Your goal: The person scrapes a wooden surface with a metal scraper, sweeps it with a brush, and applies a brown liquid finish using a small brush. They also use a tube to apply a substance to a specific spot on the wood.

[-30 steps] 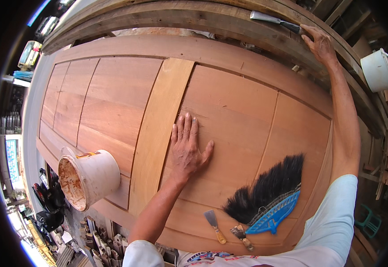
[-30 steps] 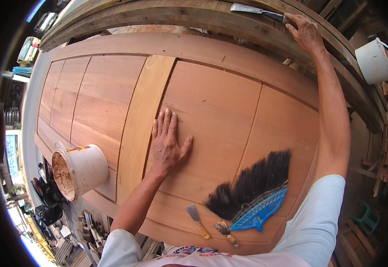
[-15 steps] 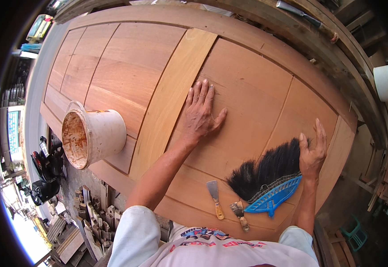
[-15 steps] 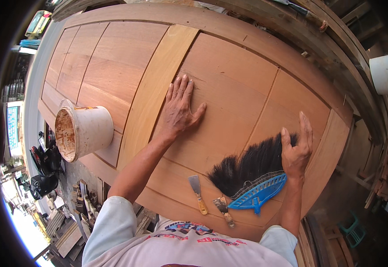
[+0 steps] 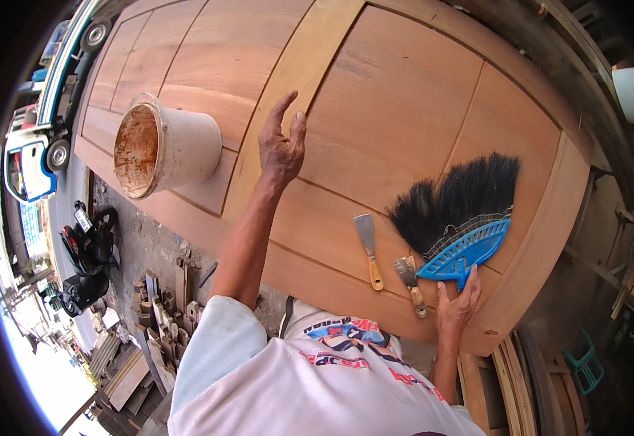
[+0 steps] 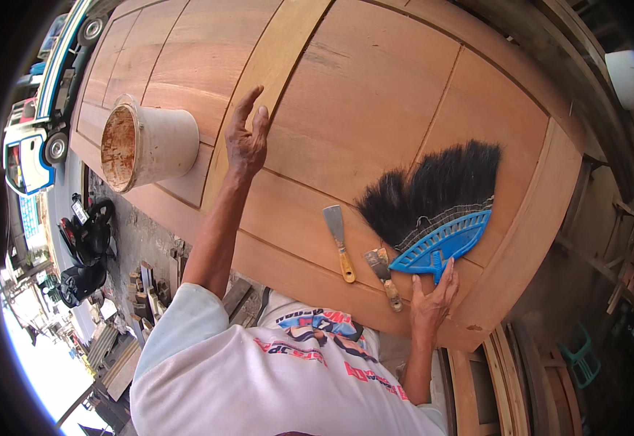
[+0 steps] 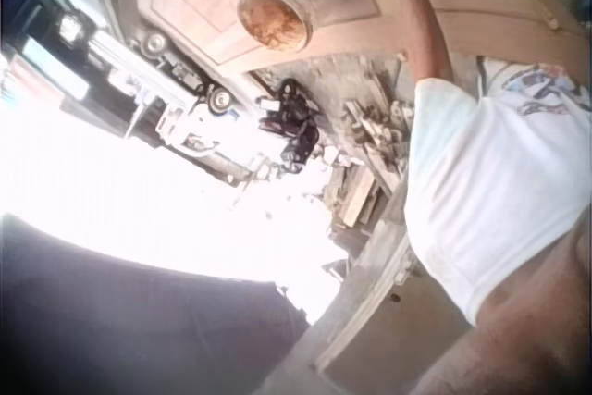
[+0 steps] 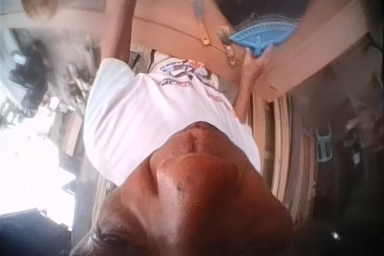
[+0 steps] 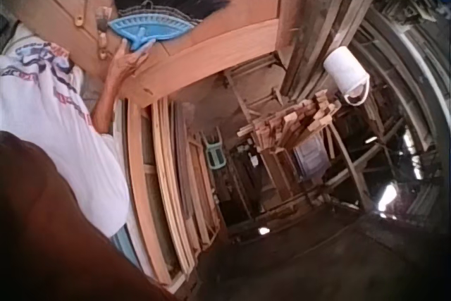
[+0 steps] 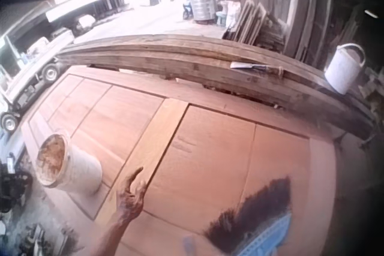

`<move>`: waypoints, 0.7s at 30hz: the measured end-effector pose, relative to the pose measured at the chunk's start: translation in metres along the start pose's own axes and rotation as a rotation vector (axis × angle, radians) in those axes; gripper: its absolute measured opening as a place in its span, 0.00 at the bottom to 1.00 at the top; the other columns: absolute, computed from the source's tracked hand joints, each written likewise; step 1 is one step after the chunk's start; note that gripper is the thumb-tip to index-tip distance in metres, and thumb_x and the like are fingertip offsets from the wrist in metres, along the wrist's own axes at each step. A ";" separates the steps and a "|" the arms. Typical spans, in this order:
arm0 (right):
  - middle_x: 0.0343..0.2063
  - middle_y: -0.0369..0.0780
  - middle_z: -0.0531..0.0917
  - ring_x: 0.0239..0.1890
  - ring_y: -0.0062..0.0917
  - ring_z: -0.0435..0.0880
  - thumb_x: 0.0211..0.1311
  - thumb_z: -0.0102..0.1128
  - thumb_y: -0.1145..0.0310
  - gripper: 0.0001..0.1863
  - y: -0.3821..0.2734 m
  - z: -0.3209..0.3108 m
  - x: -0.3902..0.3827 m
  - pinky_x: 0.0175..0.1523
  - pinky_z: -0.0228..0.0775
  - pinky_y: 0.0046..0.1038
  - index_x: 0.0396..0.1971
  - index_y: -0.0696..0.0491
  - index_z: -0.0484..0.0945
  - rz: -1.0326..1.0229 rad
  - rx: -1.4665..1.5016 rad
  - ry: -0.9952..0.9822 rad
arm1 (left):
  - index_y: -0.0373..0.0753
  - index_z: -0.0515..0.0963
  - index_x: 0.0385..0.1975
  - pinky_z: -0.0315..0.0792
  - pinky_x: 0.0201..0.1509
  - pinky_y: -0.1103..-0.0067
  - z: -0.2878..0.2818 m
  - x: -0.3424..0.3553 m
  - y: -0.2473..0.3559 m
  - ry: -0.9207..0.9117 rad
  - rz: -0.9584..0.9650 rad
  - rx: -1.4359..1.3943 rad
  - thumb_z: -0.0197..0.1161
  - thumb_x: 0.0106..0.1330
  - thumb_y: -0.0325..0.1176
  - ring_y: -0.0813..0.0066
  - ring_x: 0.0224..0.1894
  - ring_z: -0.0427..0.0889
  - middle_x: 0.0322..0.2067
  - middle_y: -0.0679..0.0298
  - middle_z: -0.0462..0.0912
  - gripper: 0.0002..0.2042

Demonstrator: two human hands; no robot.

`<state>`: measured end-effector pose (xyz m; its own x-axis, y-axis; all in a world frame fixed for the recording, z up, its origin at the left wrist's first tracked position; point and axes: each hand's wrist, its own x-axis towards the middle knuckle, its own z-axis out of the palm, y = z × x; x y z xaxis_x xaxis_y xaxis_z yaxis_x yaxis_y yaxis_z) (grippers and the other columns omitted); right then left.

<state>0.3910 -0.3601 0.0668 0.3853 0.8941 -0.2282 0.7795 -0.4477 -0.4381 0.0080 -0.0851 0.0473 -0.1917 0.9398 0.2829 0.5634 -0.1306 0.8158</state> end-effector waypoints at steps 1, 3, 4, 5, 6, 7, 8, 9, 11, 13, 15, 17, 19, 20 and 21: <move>0.65 0.52 0.72 0.65 0.48 0.76 0.57 0.79 0.72 0.53 0.006 0.001 0.001 0.67 0.73 0.46 0.80 0.51 0.56 0.027 0.032 0.011 | 0.35 0.76 0.66 0.74 0.69 0.67 -0.014 -0.019 -0.008 0.006 0.011 0.043 0.61 0.78 0.33 0.58 0.65 0.81 0.61 0.51 0.84 0.19; 0.50 0.48 0.78 0.45 0.42 0.81 0.59 0.73 0.77 0.52 0.001 -0.011 0.008 0.54 0.77 0.42 0.82 0.50 0.54 0.295 0.234 -0.132 | 0.36 0.77 0.65 0.76 0.66 0.68 -0.041 -0.051 -0.018 0.012 -0.045 0.086 0.62 0.77 0.30 0.61 0.63 0.83 0.60 0.52 0.84 0.18; 0.47 0.47 0.78 0.41 0.40 0.80 0.60 0.70 0.78 0.51 -0.004 -0.019 0.008 0.51 0.77 0.41 0.82 0.49 0.53 0.295 0.202 -0.181 | 0.36 0.78 0.64 0.77 0.65 0.68 -0.053 -0.070 -0.027 0.029 -0.086 0.084 0.62 0.76 0.28 0.62 0.61 0.84 0.58 0.53 0.85 0.18; 0.44 0.46 0.78 0.38 0.39 0.79 0.61 0.67 0.78 0.51 -0.014 -0.025 0.012 0.48 0.77 0.40 0.82 0.49 0.52 0.294 0.176 -0.218 | 0.36 0.78 0.64 0.78 0.64 0.69 -0.062 -0.083 -0.034 0.047 -0.116 0.076 0.63 0.75 0.26 0.63 0.59 0.85 0.57 0.54 0.85 0.18; 0.49 0.50 0.82 0.46 0.44 0.84 0.61 0.59 0.78 0.48 -0.032 -0.034 0.012 0.53 0.79 0.39 0.82 0.51 0.53 0.274 0.054 -0.209 | 0.35 0.77 0.64 0.78 0.64 0.70 -0.072 -0.096 -0.038 0.032 -0.145 0.085 0.61 0.76 0.25 0.64 0.59 0.85 0.57 0.55 0.85 0.18; 0.53 0.52 0.82 0.50 0.45 0.84 0.61 0.59 0.78 0.46 -0.028 -0.037 0.009 0.56 0.78 0.40 0.81 0.52 0.54 0.153 0.038 -0.123 | 0.34 0.76 0.65 0.79 0.63 0.71 -0.080 -0.105 -0.041 0.020 -0.173 0.092 0.60 0.77 0.24 0.66 0.58 0.85 0.57 0.55 0.85 0.18; 0.57 0.54 0.81 0.54 0.46 0.84 0.61 0.58 0.78 0.45 -0.015 -0.037 0.007 0.58 0.78 0.41 0.81 0.54 0.56 0.015 0.032 -0.035 | 0.34 0.76 0.65 0.79 0.63 0.71 -0.088 -0.110 -0.044 0.019 -0.159 0.101 0.60 0.76 0.24 0.66 0.57 0.85 0.56 0.55 0.85 0.18; 0.61 0.55 0.80 0.57 0.48 0.84 0.61 0.57 0.77 0.44 -0.009 -0.037 0.011 0.61 0.77 0.42 0.80 0.55 0.58 -0.111 0.025 0.055 | 0.34 0.76 0.64 0.79 0.62 0.72 -0.095 -0.113 -0.047 0.006 -0.142 0.108 0.61 0.75 0.23 0.65 0.56 0.85 0.55 0.56 0.85 0.18; 0.68 0.58 0.75 0.67 0.49 0.78 0.63 0.57 0.81 0.37 -0.033 -0.060 0.025 0.68 0.72 0.42 0.75 0.59 0.66 -0.204 -0.005 0.084 | 0.33 0.77 0.63 0.80 0.61 0.72 -0.101 -0.124 -0.055 -0.008 -0.139 0.122 0.62 0.74 0.22 0.64 0.55 0.85 0.53 0.55 0.84 0.19; 0.62 0.56 0.81 0.57 0.46 0.86 0.65 0.60 0.81 0.35 -0.080 -0.070 0.055 0.59 0.79 0.40 0.74 0.58 0.69 -0.354 0.004 0.163 | 0.33 0.77 0.62 0.81 0.60 0.72 -0.097 -0.125 -0.063 -0.005 -0.113 0.128 0.63 0.72 0.21 0.63 0.55 0.85 0.52 0.54 0.84 0.19; 0.50 0.49 0.78 0.47 0.39 0.83 0.64 0.62 0.79 0.35 -0.141 -0.068 0.093 0.50 0.78 0.37 0.73 0.49 0.71 -0.511 -0.045 0.175 | 0.33 0.77 0.62 0.81 0.60 0.72 -0.097 -0.124 -0.064 -0.021 -0.102 0.149 0.63 0.72 0.21 0.61 0.54 0.85 0.52 0.53 0.83 0.19; 0.38 0.41 0.75 0.37 0.32 0.80 0.64 0.65 0.76 0.36 -0.213 -0.053 0.138 0.40 0.77 0.35 0.72 0.40 0.73 -0.777 -0.225 0.155 | 0.33 0.77 0.61 0.80 0.59 0.69 -0.097 -0.120 -0.064 -0.031 -0.098 0.152 0.64 0.70 0.21 0.58 0.53 0.85 0.52 0.52 0.84 0.19; 0.26 0.34 0.72 0.26 0.24 0.78 0.64 0.68 0.74 0.36 -0.277 -0.032 0.179 0.30 0.76 0.32 0.72 0.31 0.75 -1.061 -0.436 0.138 | 0.35 0.77 0.60 0.77 0.58 0.63 -0.098 -0.114 -0.060 -0.050 -0.096 0.140 0.65 0.67 0.20 0.52 0.52 0.83 0.51 0.52 0.84 0.21; 0.26 0.35 0.71 0.26 0.25 0.78 0.68 0.64 0.72 0.35 -0.303 -0.021 0.200 0.30 0.76 0.32 0.72 0.27 0.74 -1.205 -0.506 0.121 | 0.35 0.77 0.60 0.77 0.58 0.63 -0.100 -0.115 -0.061 -0.051 -0.094 0.132 0.65 0.66 0.20 0.52 0.52 0.83 0.51 0.51 0.84 0.21; 0.27 0.36 0.72 0.27 0.26 0.79 0.70 0.60 0.73 0.34 -0.319 -0.013 0.221 0.30 0.77 0.32 0.73 0.27 0.72 -1.258 -0.571 0.120 | 0.35 0.77 0.60 0.77 0.57 0.63 -0.101 -0.116 -0.063 -0.055 -0.089 0.115 0.65 0.66 0.20 0.51 0.52 0.82 0.51 0.51 0.84 0.21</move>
<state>0.2343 -0.0198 0.1672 -0.7028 0.6976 0.1393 0.7113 0.6911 0.1281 -0.0867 -0.2182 0.0141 -0.2025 0.9624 0.1812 0.6352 -0.0118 0.7723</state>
